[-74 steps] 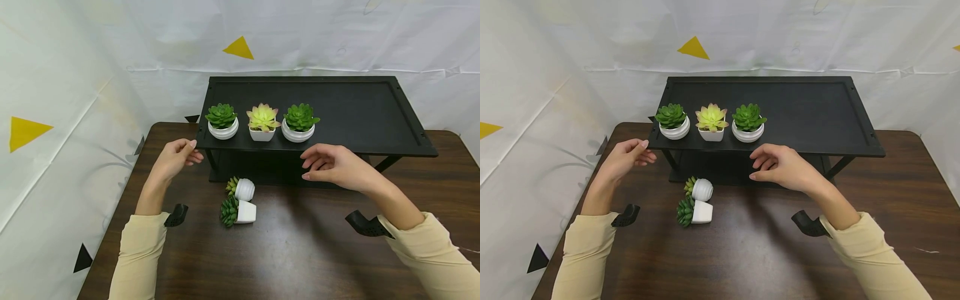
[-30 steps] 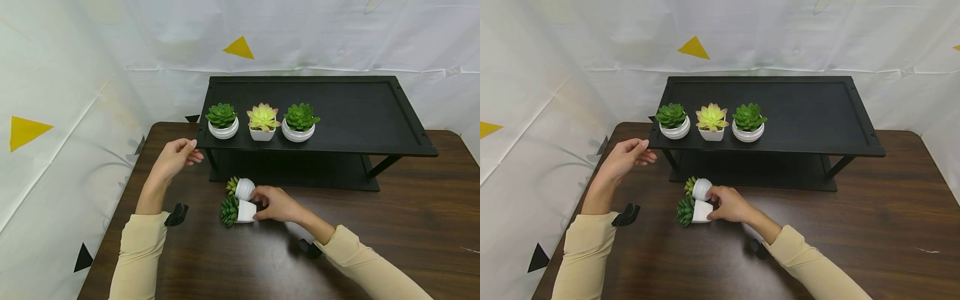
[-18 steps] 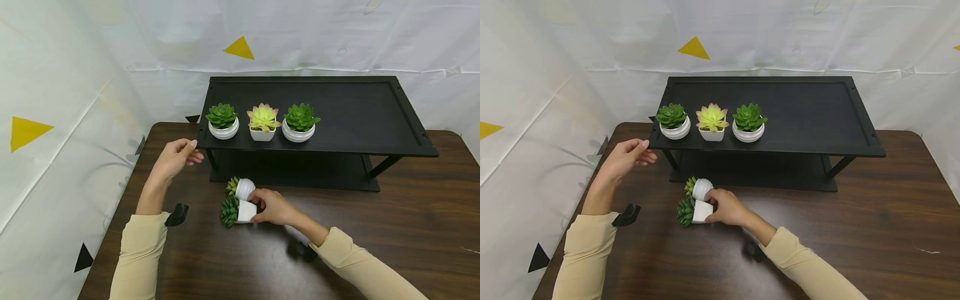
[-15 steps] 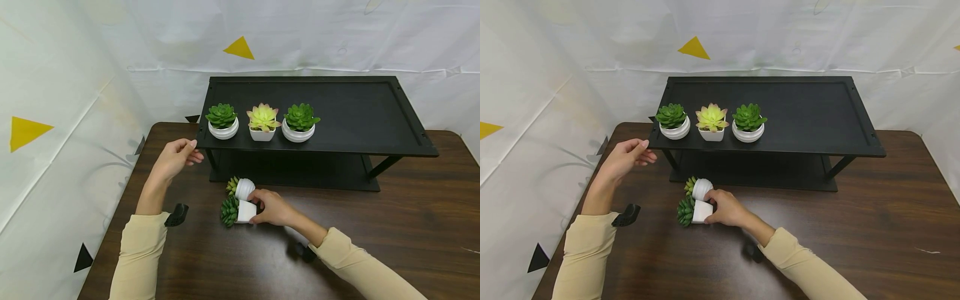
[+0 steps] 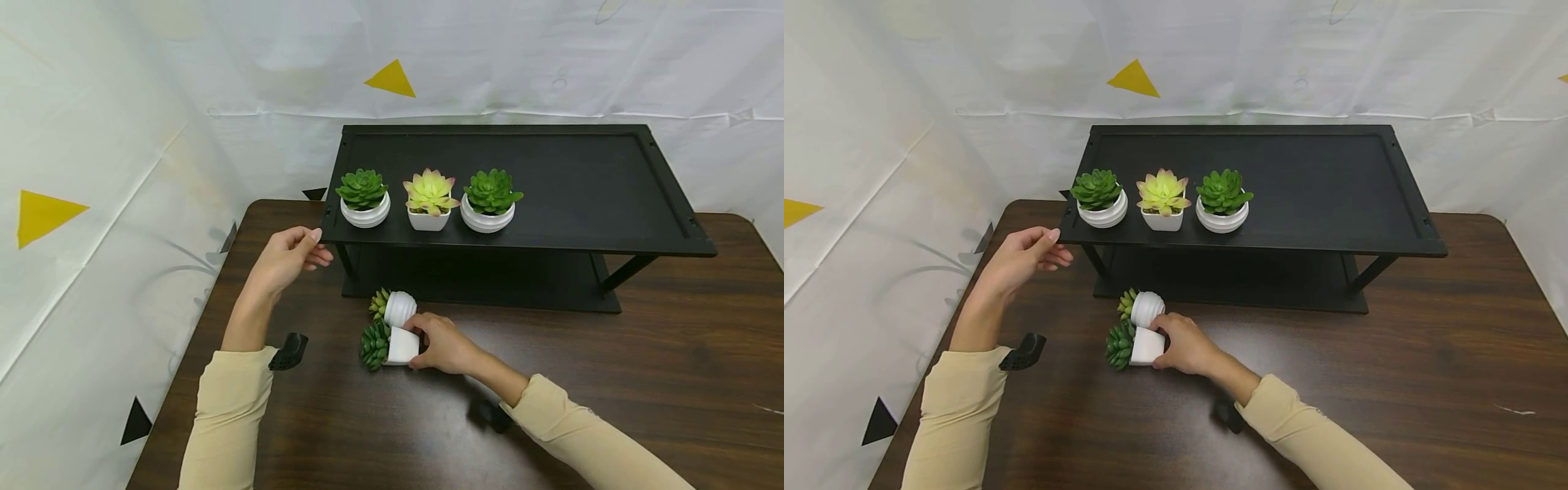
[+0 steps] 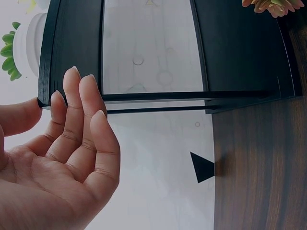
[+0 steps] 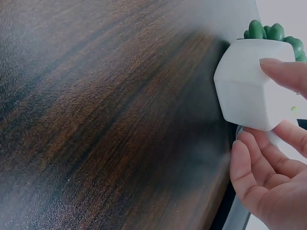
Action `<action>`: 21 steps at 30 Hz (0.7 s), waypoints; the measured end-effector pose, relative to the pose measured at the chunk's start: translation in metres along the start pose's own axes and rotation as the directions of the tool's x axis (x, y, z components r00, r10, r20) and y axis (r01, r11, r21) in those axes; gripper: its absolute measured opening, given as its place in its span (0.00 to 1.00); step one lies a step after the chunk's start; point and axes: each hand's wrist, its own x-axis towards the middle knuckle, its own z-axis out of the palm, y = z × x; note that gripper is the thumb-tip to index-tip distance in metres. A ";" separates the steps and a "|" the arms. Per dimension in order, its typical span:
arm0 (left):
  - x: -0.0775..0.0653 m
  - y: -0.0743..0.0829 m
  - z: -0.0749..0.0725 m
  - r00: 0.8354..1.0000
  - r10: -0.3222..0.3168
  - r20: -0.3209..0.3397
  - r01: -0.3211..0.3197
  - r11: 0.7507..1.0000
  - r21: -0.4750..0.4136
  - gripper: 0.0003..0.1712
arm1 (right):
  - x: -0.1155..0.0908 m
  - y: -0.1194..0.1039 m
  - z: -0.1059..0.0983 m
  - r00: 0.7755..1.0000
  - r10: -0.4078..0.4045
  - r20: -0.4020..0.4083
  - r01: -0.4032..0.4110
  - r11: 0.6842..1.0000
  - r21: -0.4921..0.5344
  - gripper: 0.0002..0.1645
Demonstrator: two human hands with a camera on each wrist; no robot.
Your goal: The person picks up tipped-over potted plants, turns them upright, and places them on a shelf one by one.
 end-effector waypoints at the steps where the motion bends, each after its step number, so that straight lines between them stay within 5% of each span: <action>1: 0.000 0.000 0.000 1.000 0.000 0.000 0.000 1.000 0.001 0.21 | 0.000 0.000 0.000 1.000 -0.009 -0.003 0.009 1.000 -0.003 0.24; 15: 0.000 0.000 0.000 1.000 0.001 -0.004 -0.001 1.000 0.007 0.21 | -0.014 0.017 -0.015 0.991 -0.133 -0.012 0.133 0.989 0.067 0.22; 21: 0.000 -0.001 0.001 1.000 -0.001 -0.005 0.001 1.000 0.009 0.21 | -0.020 0.027 -0.024 0.998 -0.054 0.026 0.051 0.995 0.089 0.23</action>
